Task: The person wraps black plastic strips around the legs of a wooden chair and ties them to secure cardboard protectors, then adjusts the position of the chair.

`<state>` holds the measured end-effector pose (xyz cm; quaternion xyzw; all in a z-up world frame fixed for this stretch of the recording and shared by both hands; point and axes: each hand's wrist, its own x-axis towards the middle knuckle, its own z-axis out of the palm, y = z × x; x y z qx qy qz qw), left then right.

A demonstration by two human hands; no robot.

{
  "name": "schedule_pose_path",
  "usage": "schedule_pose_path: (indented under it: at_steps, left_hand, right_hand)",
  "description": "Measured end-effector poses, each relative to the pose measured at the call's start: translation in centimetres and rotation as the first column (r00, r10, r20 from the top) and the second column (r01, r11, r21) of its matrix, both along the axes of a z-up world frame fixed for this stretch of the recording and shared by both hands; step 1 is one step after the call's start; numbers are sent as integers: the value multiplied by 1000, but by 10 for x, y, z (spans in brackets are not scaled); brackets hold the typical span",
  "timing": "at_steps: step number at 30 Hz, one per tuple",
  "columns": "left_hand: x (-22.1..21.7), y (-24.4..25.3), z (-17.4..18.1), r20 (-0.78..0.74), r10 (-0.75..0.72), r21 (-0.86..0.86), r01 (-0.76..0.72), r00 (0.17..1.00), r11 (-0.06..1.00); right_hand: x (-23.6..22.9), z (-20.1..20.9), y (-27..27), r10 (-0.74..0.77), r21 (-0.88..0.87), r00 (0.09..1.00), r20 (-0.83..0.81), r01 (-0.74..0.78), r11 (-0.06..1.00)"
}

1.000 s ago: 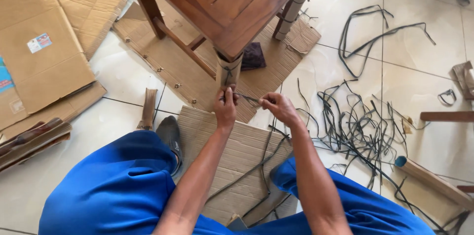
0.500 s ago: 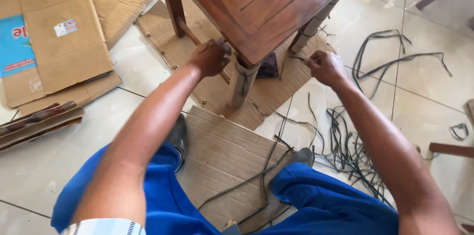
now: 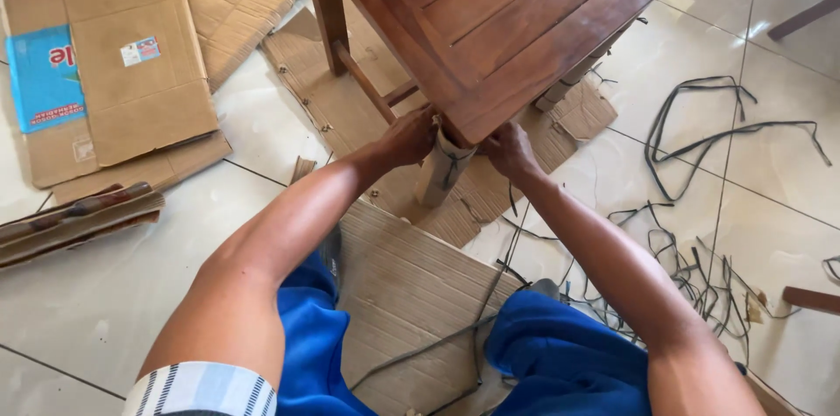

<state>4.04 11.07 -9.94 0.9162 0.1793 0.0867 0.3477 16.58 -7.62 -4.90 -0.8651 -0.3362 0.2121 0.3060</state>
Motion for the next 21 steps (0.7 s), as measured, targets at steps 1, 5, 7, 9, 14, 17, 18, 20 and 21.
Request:
schedule_pose_path:
  at_steps: [1,5,7,9,14,17,18,20,21]
  left_hand:
    - [1,1,-3,-2,-3,-3,3,1000,1000]
    - [0,4,1,-21,39,-172,-42,999,984]
    - [-6,5,19,-25,58,-205,-62,998,977]
    - [-19,1,43,36,305,-997,12,952,79]
    - [4,20,13,37,130,-931,-13,991,365]
    - [7,14,10,14,149,-807,-77,989,586]
    - [6,10,10,-5,116,-474,-105,993,875]
    - [-8,17,27,-11,116,-378,-112,993,919]
    - [-15,21,36,-18,116,-278,-116,993,954]
  right_hand:
    - [-1,3,-1,-3,-3,1000,-2,3,1000]
    - [-3,12,1,-7,-7,1000,6,7,1000]
    - [-1,15,5,-5,-3,1000,13,5,1000]
    - [-1,16,5,-14,0,1000,21,14,1000]
    - [11,-5,7,-55,-16,998,16,56,998]
    - [8,-2,8,-47,6,999,10,47,999]
    - [8,0,8,-50,7,999,6,50,999]
    - [4,4,8,-49,-3,999,10,50,999]
    - [2,6,8,-49,-13,999,14,49,999]
